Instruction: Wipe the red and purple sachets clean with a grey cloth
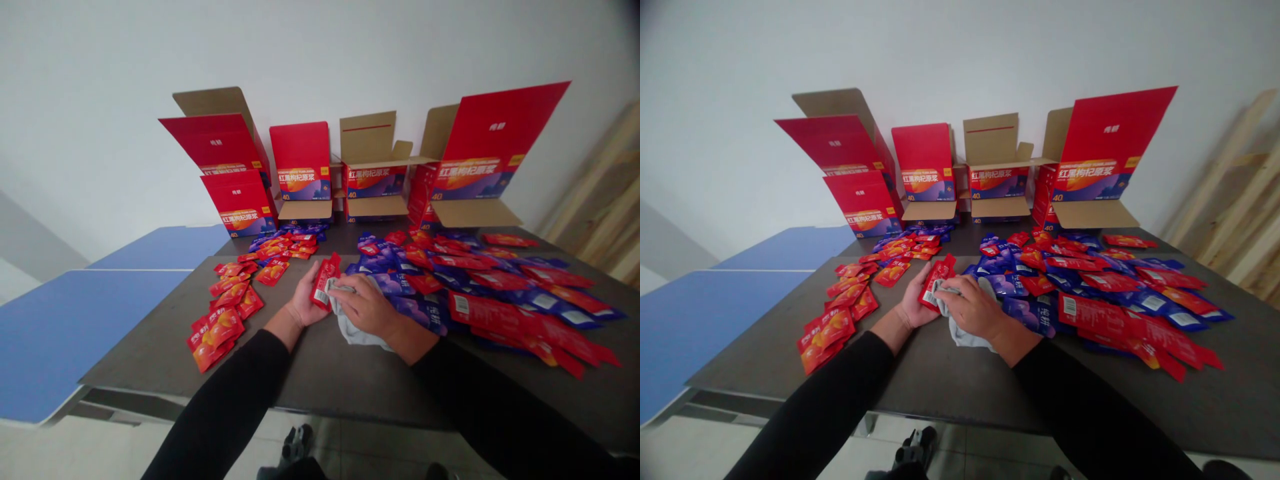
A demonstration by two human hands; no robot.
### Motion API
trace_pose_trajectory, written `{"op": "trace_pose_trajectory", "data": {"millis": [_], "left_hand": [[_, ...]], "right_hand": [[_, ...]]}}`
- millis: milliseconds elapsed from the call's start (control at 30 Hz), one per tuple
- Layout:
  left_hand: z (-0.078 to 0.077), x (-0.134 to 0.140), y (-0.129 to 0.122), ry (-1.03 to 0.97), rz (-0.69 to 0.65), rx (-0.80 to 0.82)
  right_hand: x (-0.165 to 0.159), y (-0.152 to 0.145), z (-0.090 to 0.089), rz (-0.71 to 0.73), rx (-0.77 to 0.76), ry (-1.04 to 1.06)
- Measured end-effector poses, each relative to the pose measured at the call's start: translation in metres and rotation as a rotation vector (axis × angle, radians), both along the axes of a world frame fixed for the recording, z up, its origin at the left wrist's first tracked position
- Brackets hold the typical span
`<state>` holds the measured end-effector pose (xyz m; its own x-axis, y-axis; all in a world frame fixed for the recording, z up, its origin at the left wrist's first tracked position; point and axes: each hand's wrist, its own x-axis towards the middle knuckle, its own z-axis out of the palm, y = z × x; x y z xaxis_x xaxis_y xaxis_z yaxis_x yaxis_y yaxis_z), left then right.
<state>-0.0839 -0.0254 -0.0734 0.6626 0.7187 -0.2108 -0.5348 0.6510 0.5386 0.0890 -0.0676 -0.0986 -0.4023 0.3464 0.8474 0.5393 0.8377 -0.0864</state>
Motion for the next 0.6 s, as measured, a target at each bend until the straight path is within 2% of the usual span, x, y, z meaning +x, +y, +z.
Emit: {"op": "trace_pose_trajectory", "data": {"millis": [133, 300, 400, 467, 600], "left_hand": [[-0.009, 0.004, 0.000, 0.107, -0.056, -0.049], [-0.013, 0.010, -0.007, 0.098, -0.087, -0.086], [-0.009, 0.015, -0.013, 0.040, -0.052, -0.130], [-0.007, 0.018, -0.016, 0.035, -0.015, -0.143], [-0.007, 0.024, -0.018, 0.164, 0.020, -0.097]], "right_hand": [[-0.011, -0.005, -0.002, 0.184, 0.034, -0.142], [-0.013, -0.006, -0.002, 0.198, -0.064, -0.114], [-0.012, -0.004, -0.002, 0.149, -0.087, -0.079], [-0.010, -0.002, -0.001, 0.078, -0.156, -0.055], [-0.005, 0.000, 0.000, -0.080, -0.237, 0.002]]}}
